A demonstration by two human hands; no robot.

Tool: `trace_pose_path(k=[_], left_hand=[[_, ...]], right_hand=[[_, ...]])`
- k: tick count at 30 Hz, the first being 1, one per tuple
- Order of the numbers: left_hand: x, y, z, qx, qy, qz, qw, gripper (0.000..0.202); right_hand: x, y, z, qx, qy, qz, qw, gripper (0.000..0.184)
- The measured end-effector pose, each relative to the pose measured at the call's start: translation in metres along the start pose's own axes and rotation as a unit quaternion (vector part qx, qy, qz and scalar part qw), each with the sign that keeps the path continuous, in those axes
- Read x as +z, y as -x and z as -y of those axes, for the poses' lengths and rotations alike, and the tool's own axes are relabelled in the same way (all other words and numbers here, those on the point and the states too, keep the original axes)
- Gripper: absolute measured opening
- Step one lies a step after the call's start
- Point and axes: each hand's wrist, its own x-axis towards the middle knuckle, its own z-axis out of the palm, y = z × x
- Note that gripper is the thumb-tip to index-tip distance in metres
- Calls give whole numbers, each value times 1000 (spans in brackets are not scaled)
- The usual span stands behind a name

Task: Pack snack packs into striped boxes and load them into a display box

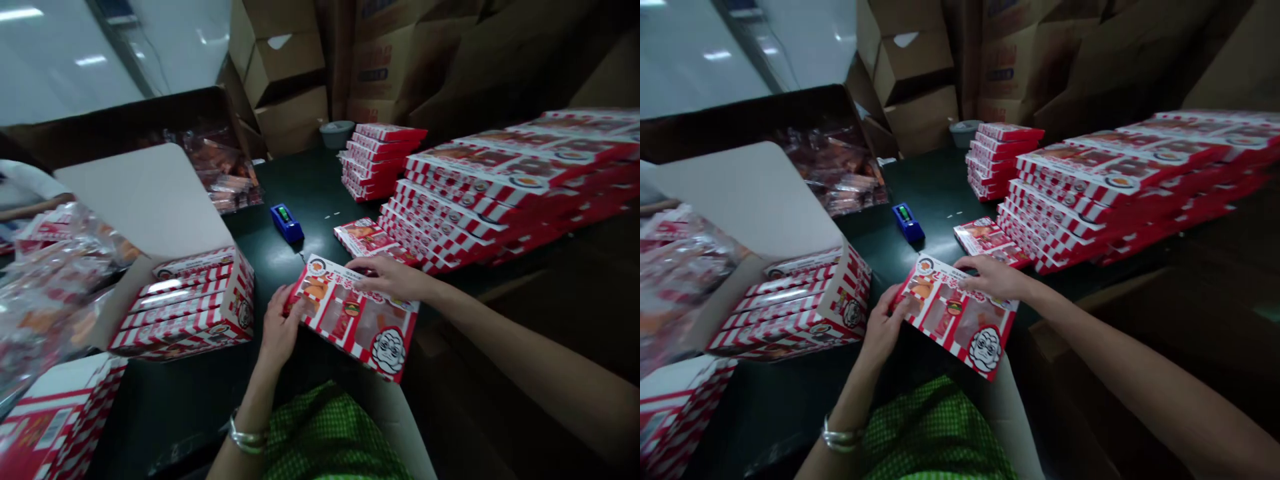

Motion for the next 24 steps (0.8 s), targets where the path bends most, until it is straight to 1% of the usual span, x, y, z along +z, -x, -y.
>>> trace_pose_path(k=[2, 4, 7, 8, 11, 13, 14, 16, 17, 19, 20, 21, 22, 24], left_hand=[[3, 0, -1, 11, 8, 9, 1000, 31], [8, -1, 0, 3, 44, 19, 999, 33], [13, -2, -1, 10, 67, 0, 998, 34], [13, -1, -3, 18, 68, -8, 998, 36], [6, 2, -14, 32, 95, -12, 995, 50], [-1, 6, -23, 19, 159, 0, 987, 60], [-3, 9, -27, 6, 205, 2, 979, 63], [-5, 17, -33, -34, 303, 12, 952, 64], [-3, 23, -34, -57, 344, 27, 937, 63], [2, 34, -35, -96, 394, 80, 910, 61], [5, 38, -35, -107, 402, 107, 903, 61], [7, 42, -35, -111, 402, 123, 901, 61], [9, 44, -34, -107, 398, 126, 903, 61], [8, 44, -35, -93, 381, 110, 913, 58]], right_hand=[[0, 0, 5, -14, -7, -7, 1000, 21], [1, -2, 9, -9, -36, -14, 999, 27], [6, -5, 16, 48, -106, 12, 993, 48], [8, -5, 18, 64, -127, 24, 990, 51], [11, -4, 26, 82, -164, 42, 982, 48], [11, -3, 31, 87, -175, 45, 980, 43], [12, -2, 34, 90, -180, 43, 979, 42], [13, -1, 37, 84, -193, 23, 977, 42], [14, -1, 39, 77, -200, 8, 977, 43], [19, -1, 41, 62, -213, -20, 975, 43], [23, -1, 42, 56, -220, -33, 973, 42], [26, -1, 43, 49, -227, -47, 971, 41], [29, 0, 44, 43, -236, -61, 969, 40], [34, 2, 45, 30, -246, -95, 964, 39]])
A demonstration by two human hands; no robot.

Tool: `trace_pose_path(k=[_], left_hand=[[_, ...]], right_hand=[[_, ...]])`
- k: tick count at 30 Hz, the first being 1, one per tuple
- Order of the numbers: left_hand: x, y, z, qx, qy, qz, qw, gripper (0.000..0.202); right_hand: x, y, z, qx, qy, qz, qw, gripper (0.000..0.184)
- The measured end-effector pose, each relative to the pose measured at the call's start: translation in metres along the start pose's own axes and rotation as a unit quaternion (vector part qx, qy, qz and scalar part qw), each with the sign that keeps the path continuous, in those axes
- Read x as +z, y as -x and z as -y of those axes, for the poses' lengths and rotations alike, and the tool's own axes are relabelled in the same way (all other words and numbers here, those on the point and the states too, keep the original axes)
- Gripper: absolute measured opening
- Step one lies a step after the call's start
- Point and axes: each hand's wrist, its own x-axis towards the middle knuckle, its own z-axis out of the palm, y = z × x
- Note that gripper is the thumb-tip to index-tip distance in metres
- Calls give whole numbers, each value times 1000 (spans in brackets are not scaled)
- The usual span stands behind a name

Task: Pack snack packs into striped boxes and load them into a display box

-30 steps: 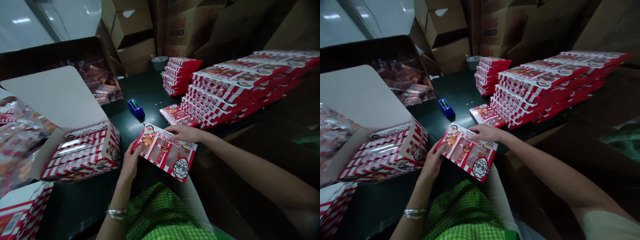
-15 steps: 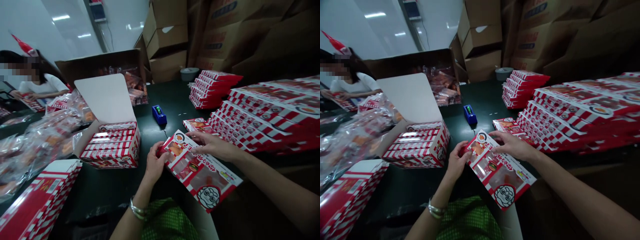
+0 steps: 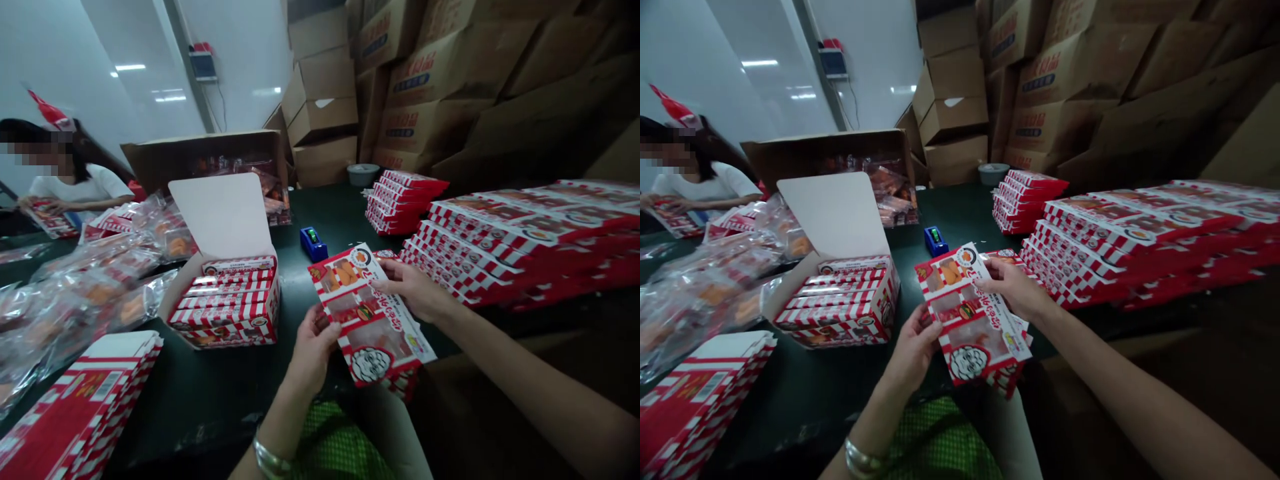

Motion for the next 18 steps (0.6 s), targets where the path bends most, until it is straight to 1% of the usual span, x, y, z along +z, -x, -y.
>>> trace_pose_path(k=[2, 4, 7, 11, 13, 16, 18], left_hand=[[-3, -2, -6, 11, -16, -13, 1000, 55], [-6, -5, -14, 7, -27, -15, 999, 54], [-8, -4, -23, -2, -38, -10, 999, 53], [-5, 5, -26, -5, -35, -7, 999, 47], [-4, 11, -26, -17, -40, 31, 999, 46], [-5, 21, -25, -28, -72, 118, 990, 53], [-8, 24, -24, -13, -93, 143, 985, 53]], right_hand=[[1, 4, 1, -10, 4, -22, 1000, 37], [-1, 7, 3, -7, 16, -32, 999, 34], [-6, 12, 7, -2, 27, -31, 999, 31], [-12, 18, 7, -7, 15, -21, 1000, 30], [-14, 23, 5, -14, 7, -16, 1000, 32], [-17, 28, -2, -18, 1, 1, 1000, 34], [-19, 28, -6, -18, -1, 19, 1000, 35]])
